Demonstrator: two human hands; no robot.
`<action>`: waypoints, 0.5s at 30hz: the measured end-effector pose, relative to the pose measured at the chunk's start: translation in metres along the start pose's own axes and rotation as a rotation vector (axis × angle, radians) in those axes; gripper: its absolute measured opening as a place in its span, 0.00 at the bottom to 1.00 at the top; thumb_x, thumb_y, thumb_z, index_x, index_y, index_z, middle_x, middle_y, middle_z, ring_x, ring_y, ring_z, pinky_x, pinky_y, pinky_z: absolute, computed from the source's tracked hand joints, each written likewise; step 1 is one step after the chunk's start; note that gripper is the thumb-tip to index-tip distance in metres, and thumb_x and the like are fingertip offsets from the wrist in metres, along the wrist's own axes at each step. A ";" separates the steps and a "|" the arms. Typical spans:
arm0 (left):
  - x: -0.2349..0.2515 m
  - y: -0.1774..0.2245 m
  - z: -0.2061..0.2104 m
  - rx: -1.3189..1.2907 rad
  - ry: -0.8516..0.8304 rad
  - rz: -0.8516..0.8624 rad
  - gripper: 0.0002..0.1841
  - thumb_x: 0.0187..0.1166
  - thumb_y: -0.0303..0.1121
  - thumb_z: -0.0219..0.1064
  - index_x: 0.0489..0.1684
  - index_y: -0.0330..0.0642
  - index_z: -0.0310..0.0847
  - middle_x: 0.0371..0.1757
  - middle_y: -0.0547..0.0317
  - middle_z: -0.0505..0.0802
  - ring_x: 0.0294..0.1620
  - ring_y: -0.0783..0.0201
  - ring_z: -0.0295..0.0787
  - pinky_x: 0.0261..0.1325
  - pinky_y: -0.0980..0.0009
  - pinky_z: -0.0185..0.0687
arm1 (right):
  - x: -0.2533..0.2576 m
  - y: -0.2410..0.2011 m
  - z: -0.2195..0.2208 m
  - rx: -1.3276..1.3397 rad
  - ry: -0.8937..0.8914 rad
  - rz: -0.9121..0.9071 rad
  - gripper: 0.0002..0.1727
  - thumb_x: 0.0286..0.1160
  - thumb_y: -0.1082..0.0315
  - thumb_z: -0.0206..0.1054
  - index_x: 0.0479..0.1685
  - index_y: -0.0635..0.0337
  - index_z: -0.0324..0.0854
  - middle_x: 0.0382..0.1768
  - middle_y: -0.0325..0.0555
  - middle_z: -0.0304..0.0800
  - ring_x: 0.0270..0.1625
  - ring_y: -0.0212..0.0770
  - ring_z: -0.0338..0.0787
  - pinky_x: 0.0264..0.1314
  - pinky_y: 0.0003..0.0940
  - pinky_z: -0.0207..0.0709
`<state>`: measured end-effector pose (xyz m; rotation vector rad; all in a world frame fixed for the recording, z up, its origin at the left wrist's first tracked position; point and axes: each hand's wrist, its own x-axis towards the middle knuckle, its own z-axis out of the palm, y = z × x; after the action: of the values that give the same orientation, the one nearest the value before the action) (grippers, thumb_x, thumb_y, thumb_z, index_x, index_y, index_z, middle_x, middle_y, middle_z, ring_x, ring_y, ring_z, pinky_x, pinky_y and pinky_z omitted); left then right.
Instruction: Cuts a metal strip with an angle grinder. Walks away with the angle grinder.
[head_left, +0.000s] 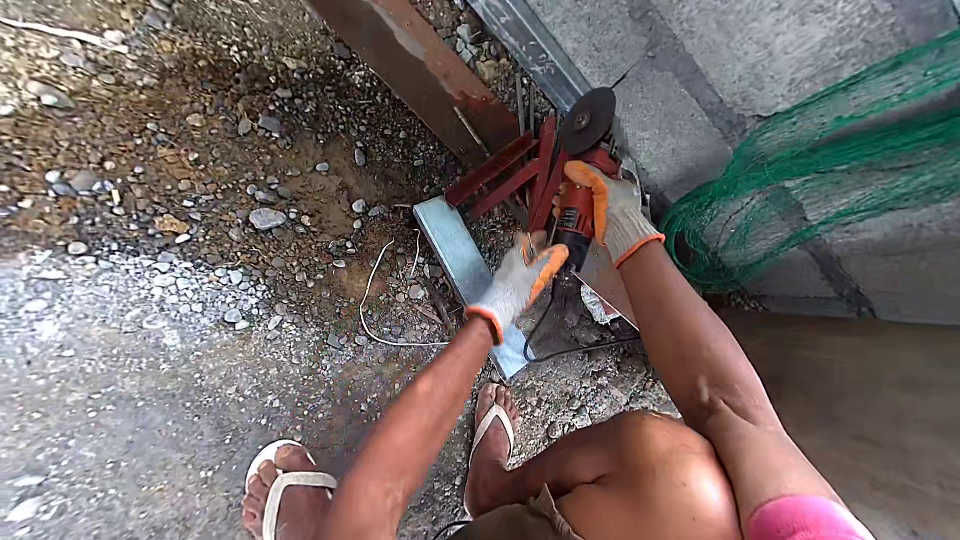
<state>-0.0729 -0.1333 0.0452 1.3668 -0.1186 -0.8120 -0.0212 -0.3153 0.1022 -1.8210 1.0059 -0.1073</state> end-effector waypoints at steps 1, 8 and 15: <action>-0.008 -0.016 0.015 -0.247 -0.010 -0.056 0.30 0.86 0.48 0.65 0.82 0.41 0.71 0.61 0.45 0.93 0.56 0.53 0.95 0.62 0.52 0.93 | 0.006 0.004 0.004 0.046 -0.032 -0.003 0.34 0.57 0.44 0.84 0.59 0.58 0.85 0.44 0.48 0.94 0.45 0.44 0.95 0.47 0.47 0.93; -0.021 -0.030 0.037 -0.498 0.199 -0.065 0.25 0.90 0.45 0.61 0.78 0.36 0.74 0.56 0.45 0.94 0.50 0.55 0.97 0.58 0.59 0.96 | 0.005 0.002 0.021 0.145 -0.024 -0.028 0.39 0.50 0.44 0.88 0.60 0.61 0.84 0.43 0.51 0.95 0.43 0.47 0.97 0.46 0.47 0.94; -0.026 -0.012 0.037 -0.699 0.228 -0.166 0.20 0.88 0.41 0.64 0.68 0.33 0.79 0.52 0.40 0.93 0.49 0.49 0.96 0.55 0.53 0.95 | -0.016 -0.013 0.023 0.053 0.070 -0.092 0.40 0.45 0.41 0.89 0.55 0.58 0.84 0.40 0.45 0.94 0.43 0.40 0.94 0.48 0.44 0.90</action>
<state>-0.1166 -0.1486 0.0533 0.7981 0.4285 -0.7309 -0.0127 -0.2863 0.1065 -1.8261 0.9588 -0.2532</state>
